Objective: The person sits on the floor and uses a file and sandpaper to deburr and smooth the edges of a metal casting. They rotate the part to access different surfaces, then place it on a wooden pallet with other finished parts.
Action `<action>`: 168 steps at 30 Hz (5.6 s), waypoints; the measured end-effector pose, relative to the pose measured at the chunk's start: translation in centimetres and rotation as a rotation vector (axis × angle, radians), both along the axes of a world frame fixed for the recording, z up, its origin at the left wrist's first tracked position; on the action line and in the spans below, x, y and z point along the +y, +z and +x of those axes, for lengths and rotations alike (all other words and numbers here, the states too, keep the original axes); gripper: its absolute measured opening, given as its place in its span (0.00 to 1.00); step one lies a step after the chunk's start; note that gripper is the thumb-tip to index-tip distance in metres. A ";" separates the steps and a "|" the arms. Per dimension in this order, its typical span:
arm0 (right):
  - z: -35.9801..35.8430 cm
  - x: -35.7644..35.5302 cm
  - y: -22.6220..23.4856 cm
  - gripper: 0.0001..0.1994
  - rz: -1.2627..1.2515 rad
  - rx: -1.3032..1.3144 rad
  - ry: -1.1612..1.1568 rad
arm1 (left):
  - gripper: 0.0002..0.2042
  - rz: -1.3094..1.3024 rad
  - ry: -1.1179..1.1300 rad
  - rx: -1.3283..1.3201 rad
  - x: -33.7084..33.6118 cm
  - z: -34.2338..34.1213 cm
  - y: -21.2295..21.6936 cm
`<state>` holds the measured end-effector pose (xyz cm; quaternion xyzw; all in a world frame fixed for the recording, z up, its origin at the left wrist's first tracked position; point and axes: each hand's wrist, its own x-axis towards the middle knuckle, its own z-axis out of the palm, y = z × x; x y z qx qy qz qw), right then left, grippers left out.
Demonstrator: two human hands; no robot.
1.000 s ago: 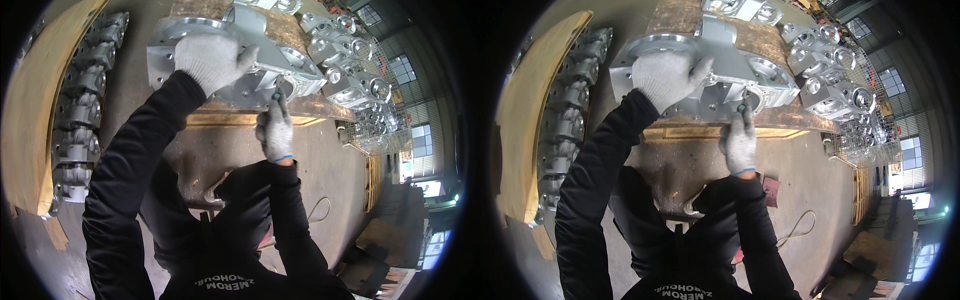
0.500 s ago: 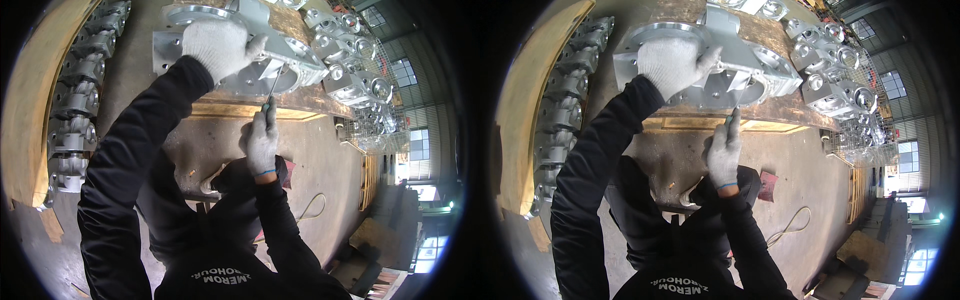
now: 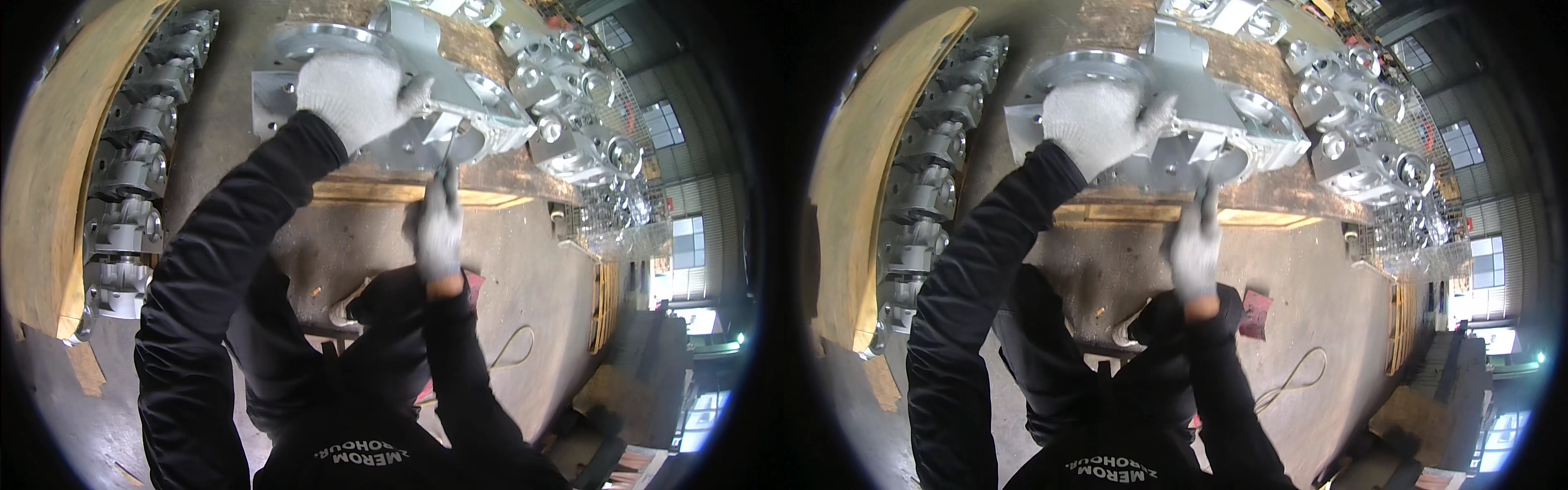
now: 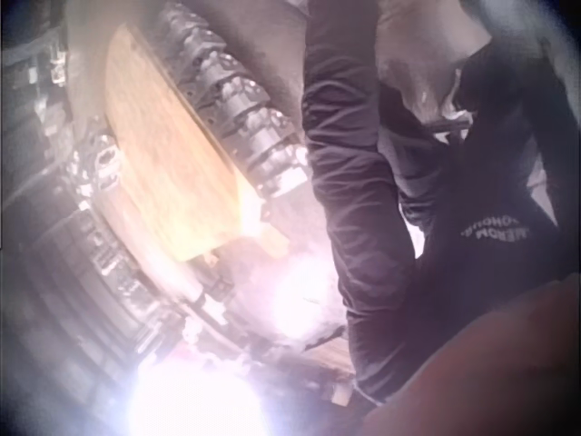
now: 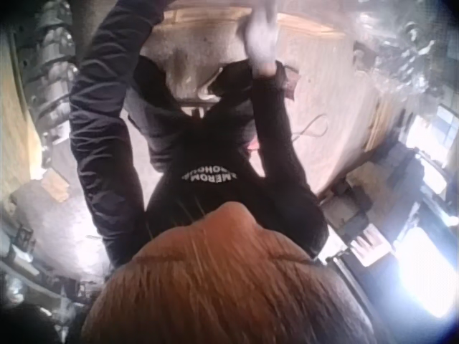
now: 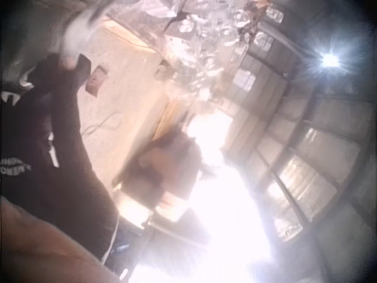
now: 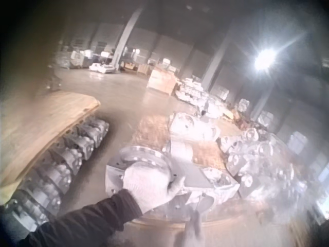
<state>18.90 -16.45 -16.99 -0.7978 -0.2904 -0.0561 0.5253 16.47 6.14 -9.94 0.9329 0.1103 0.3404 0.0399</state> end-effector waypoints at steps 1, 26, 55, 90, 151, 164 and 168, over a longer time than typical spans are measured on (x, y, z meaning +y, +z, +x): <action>0.5 -0.2 0.5 0.26 0.282 0.566 0.053 | 0.34 -0.062 -0.042 0.012 0.0 0.0 0.0; -0.1 -0.7 2.5 0.28 0.319 0.767 0.112 | 0.32 -0.053 -0.024 -0.042 -0.2 -0.3 0.3; -2.3 -2.2 3.6 0.30 0.288 0.951 0.015 | 0.19 0.170 0.020 -0.164 -1.2 -2.4 1.5; -0.7 -3.8 6.9 0.12 1.062 1.612 0.165 | 0.27 -0.864 -0.490 0.386 -13.3 -1.5 -2.0; -0.3 -0.7 3.9 0.12 0.025 0.436 -0.037 | 0.17 0.047 -0.051 -0.409 1.5 -1.0 -2.0; -1.4 0.2 6.0 0.13 -0.132 0.387 -0.185 | 0.32 -0.135 -0.115 -0.185 1.1 -2.1 -0.7; -1.9 -2.4 8.3 0.13 0.067 0.627 -0.155 | 0.24 -0.154 -0.122 -0.195 1.0 -2.5 -0.4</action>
